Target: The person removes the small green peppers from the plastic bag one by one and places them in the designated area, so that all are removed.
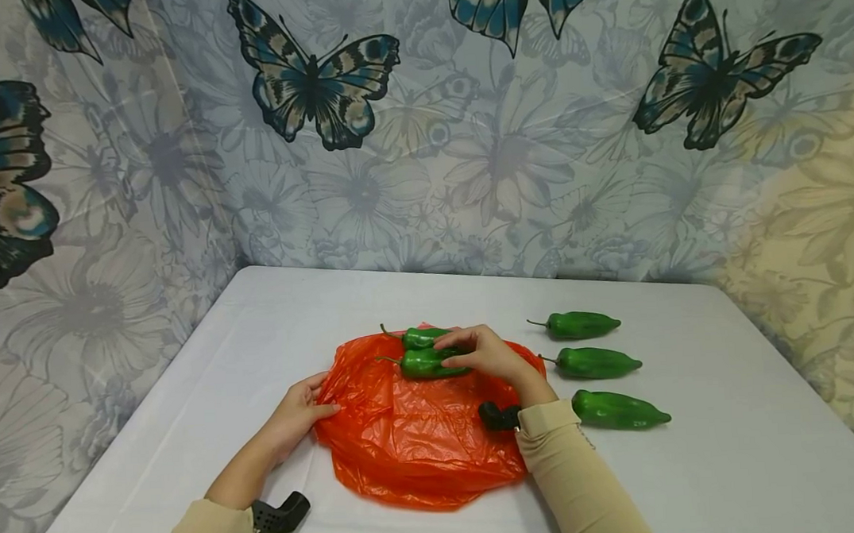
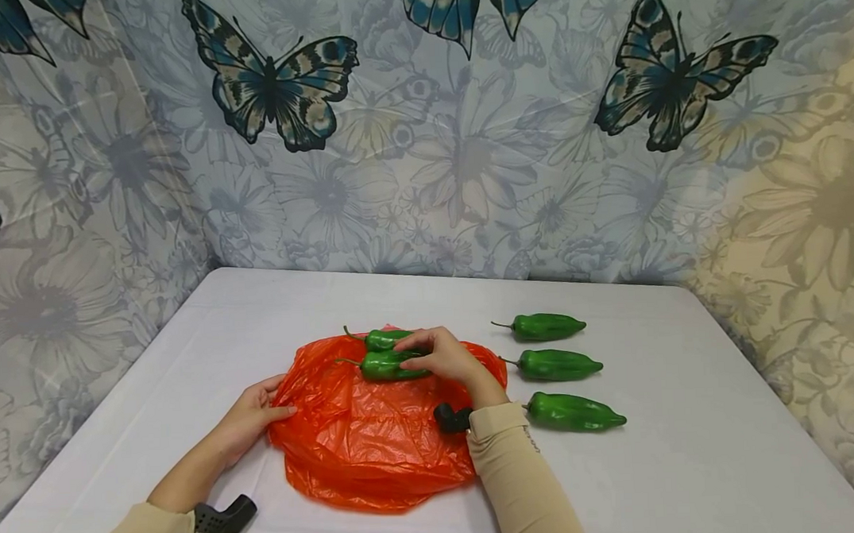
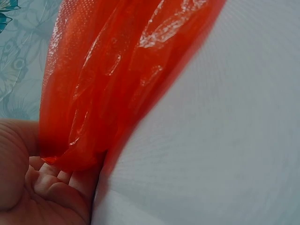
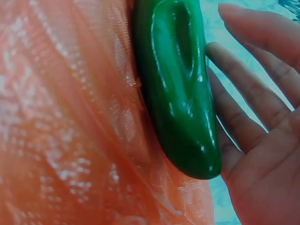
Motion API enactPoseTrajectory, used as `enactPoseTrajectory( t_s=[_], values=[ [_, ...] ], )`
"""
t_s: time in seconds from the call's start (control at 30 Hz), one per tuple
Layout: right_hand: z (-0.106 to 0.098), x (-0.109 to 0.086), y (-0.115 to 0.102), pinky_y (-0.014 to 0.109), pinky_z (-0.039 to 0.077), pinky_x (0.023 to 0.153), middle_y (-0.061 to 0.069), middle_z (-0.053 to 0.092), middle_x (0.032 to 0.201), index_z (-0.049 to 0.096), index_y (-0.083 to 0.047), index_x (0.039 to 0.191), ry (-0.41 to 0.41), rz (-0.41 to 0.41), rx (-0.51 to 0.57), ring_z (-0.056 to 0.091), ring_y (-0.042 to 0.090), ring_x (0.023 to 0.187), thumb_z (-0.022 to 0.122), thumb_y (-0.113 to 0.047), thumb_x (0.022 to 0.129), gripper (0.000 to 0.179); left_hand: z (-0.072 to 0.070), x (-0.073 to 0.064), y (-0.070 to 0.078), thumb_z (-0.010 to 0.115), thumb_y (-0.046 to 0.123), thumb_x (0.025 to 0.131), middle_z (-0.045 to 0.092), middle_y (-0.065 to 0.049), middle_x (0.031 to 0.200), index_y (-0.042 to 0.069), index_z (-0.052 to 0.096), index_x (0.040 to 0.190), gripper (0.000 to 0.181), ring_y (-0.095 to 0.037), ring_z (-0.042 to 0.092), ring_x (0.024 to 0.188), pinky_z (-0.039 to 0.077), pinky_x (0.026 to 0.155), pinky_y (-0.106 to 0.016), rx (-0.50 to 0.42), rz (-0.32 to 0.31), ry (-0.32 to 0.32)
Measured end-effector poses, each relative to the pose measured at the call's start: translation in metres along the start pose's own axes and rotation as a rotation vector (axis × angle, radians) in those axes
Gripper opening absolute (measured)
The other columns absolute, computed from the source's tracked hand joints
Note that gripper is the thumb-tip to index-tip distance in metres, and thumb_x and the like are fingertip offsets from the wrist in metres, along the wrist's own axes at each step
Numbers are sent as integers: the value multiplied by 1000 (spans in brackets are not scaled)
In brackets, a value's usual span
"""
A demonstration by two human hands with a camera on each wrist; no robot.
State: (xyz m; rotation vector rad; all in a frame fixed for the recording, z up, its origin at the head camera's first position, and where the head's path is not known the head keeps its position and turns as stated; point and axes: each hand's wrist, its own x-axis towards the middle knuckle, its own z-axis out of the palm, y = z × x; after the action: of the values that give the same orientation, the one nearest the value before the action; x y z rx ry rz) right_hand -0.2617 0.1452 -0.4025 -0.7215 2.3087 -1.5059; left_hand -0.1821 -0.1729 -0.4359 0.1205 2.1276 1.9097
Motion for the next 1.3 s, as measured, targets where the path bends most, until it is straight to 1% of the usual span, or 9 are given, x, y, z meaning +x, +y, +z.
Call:
enactPoseTrajectory(
  t_s=[0.1, 0.2, 0.37, 0.47, 0.6, 0.7, 0.9, 1.17, 1.3],
  values=[
    [2, 0, 1, 36, 49, 93, 19, 64, 118, 66, 1, 111, -2, 3, -39, 55, 30, 116, 69, -5, 81, 31, 0, 0, 0, 53, -4, 86, 37, -28, 142, -9, 25, 142, 63, -12, 57, 106, 53, 81, -20, 4, -7, 8],
    [3, 0, 3, 34, 50, 90, 19, 65, 115, 67, 3, 109, -8, -8, -76, 57, 29, 112, 69, -5, 81, 29, 1, 0, -1, 53, -4, 86, 38, -28, 142, -9, 25, 142, 63, -11, 58, 104, 53, 81, -20, 5, -8, 11],
    [6, 0, 8, 36, 50, 92, 20, 64, 115, 67, 3, 108, -19, -28, -95, 56, 31, 113, 68, -4, 81, 28, 0, 0, -1, 53, -4, 86, 38, -29, 141, -9, 25, 142, 63, -9, 59, 100, 53, 80, -20, -1, -3, 3],
    [8, -1, 11, 31, 51, 90, 19, 64, 116, 67, 3, 109, -14, -32, -98, 56, 30, 113, 68, -4, 81, 29, 0, 0, -1, 53, -4, 86, 37, -29, 142, -9, 24, 142, 64, -7, 60, 98, 54, 79, -20, -8, -1, -6],
    [10, -3, 13, 23, 50, 87, 18, 64, 118, 67, 1, 110, -3, -13, -71, 56, 24, 111, 69, -5, 81, 30, -1, 0, -2, 53, -4, 87, 37, -29, 141, -9, 23, 142, 63, -6, 60, 96, 54, 79, -20, -15, 5, -17],
    [12, -3, 15, 19, 48, 86, 18, 62, 121, 67, 0, 111, -2, 0, -38, 53, 22, 112, 69, -5, 80, 31, -1, 0, -2, 52, -4, 87, 38, -30, 140, -9, 24, 142, 62, -6, 61, 94, 54, 79, -20, -16, 11, -23],
    [12, -5, 19, 19, 48, 85, 19, 58, 126, 66, 1, 113, -7, 5, 3, 50, 27, 117, 69, -6, 81, 33, -1, 0, -1, 52, -3, 87, 39, -30, 139, -10, 24, 141, 61, -7, 61, 94, 54, 79, -21, -7, 12, -20],
    [13, -4, 20, 18, 48, 82, 20, 60, 123, 65, 1, 113, -3, 15, 32, 52, 17, 109, 69, -7, 81, 33, -1, -1, 2, 54, -2, 87, 40, -31, 139, -10, 25, 141, 62, -9, 61, 97, 55, 79, -22, 14, 7, -11],
    [13, -5, 21, 17, 49, 81, 20, 60, 122, 65, 2, 113, -2, 17, 41, 52, 20, 111, 68, -6, 82, 32, -1, -1, 1, 53, -3, 88, 40, -30, 139, -10, 24, 141, 61, -9, 61, 97, 54, 80, -22, 7, 7, -19]
  ],
)
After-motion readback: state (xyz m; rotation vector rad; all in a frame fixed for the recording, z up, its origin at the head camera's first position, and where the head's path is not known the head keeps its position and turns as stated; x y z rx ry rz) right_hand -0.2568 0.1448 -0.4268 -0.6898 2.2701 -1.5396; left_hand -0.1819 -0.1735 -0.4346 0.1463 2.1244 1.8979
